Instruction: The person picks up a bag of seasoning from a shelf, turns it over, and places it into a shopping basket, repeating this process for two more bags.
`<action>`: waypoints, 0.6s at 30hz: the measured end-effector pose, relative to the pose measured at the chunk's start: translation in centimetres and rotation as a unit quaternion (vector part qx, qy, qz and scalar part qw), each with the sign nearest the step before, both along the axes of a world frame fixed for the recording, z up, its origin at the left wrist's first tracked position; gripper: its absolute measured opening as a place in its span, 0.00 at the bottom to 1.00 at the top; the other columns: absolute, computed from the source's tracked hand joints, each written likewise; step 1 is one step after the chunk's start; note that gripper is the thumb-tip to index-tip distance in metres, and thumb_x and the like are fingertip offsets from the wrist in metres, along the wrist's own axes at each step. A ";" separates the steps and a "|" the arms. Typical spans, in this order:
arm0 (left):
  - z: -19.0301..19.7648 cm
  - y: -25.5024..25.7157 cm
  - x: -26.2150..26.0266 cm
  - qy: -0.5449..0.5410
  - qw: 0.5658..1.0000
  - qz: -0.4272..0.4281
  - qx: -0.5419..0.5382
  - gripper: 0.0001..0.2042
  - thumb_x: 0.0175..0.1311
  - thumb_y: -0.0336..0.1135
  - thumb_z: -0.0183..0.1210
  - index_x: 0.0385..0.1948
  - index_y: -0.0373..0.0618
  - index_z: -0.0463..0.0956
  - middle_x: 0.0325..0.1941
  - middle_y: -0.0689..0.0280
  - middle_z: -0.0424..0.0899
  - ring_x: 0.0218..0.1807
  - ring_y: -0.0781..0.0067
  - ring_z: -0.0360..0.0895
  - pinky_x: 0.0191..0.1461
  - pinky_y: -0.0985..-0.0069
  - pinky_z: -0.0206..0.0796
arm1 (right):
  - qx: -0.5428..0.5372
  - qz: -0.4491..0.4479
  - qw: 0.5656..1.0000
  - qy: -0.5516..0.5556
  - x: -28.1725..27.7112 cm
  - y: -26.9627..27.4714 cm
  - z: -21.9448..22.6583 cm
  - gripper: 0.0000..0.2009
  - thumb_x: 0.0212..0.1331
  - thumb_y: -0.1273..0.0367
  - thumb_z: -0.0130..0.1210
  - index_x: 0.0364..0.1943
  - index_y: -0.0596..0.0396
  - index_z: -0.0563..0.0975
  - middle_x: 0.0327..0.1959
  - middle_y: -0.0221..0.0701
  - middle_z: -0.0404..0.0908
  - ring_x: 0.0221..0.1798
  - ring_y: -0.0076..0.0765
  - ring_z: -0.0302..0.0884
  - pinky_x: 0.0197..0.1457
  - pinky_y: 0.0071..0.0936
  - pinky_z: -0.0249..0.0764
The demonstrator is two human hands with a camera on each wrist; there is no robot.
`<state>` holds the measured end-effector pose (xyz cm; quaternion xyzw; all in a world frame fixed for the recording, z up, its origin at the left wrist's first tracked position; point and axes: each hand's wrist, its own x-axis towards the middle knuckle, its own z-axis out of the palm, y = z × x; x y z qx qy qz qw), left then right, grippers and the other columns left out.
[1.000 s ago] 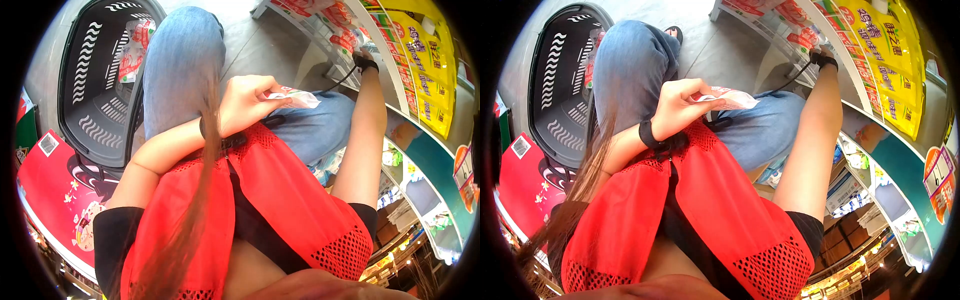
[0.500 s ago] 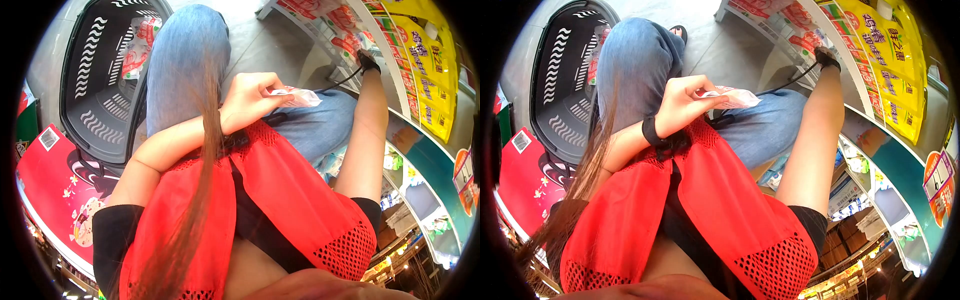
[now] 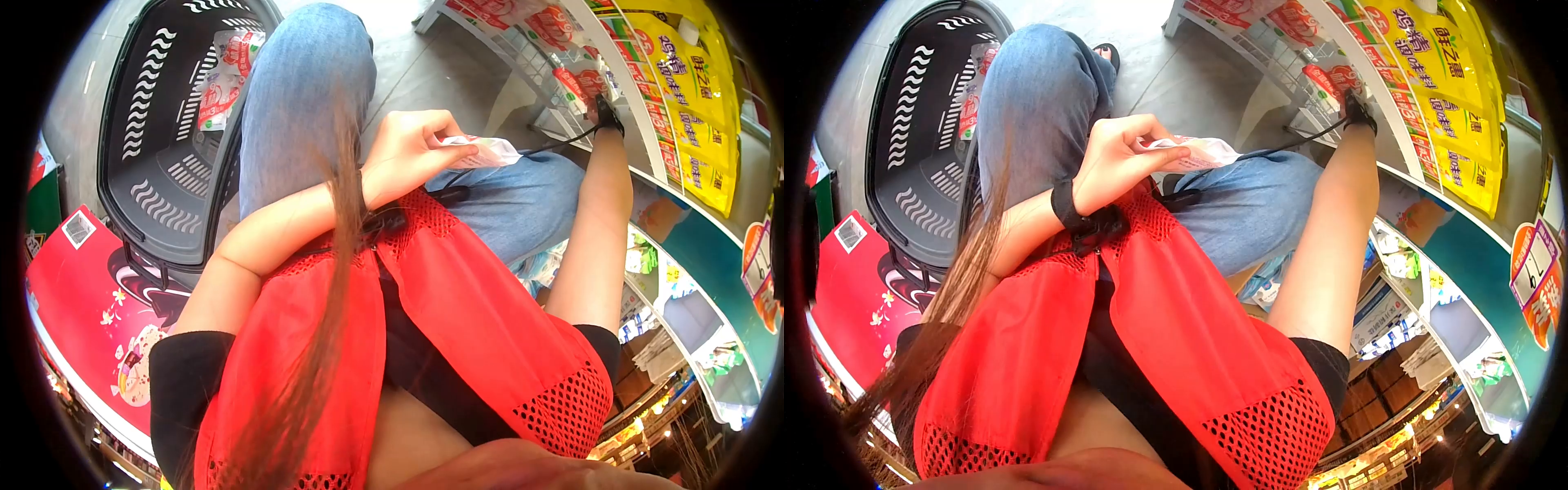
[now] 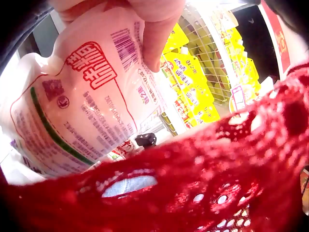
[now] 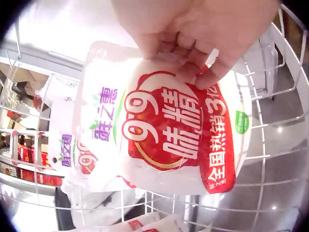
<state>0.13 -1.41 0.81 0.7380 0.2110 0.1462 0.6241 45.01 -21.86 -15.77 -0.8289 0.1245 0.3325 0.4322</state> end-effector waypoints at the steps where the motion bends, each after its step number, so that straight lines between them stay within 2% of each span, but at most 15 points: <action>1: -0.1 0.0 0.0 -0.001 1.000 -0.001 -0.001 0.08 0.44 0.31 0.61 0.18 0.36 0.73 0.16 0.63 0.76 0.20 0.85 0.70 0.23 0.85 0.61 | 0.001 -0.002 1.000 -0.001 -0.1 -0.1 0.1 0.15 0.51 0.62 0.46 0.33 0.61 0.69 0.27 0.39 0.72 0.26 0.35 0.70 0.29 0.28 0.67; 12: -0.7 -0.2 0.0 0.015 0.999 -0.007 -0.029 0.08 0.44 0.31 0.61 0.18 0.36 0.73 0.18 0.64 0.77 0.22 0.87 0.70 0.24 0.86 0.61 | 0.000 0.007 1.000 -0.008 1.3 0.0 0.3 0.14 0.51 0.62 0.46 0.32 0.61 0.69 0.25 0.37 0.71 0.25 0.33 0.69 0.28 0.27 0.66; 18: -0.6 -0.1 0.1 0.023 1.000 -0.004 -0.011 0.09 0.44 0.32 0.62 0.18 0.36 0.73 0.17 0.64 0.77 0.21 0.87 0.69 0.24 0.86 0.61 | -0.002 0.014 1.000 -0.008 2.3 0.8 -0.1 0.14 0.51 0.61 0.46 0.31 0.60 0.69 0.24 0.37 0.71 0.24 0.33 0.69 0.27 0.27 0.66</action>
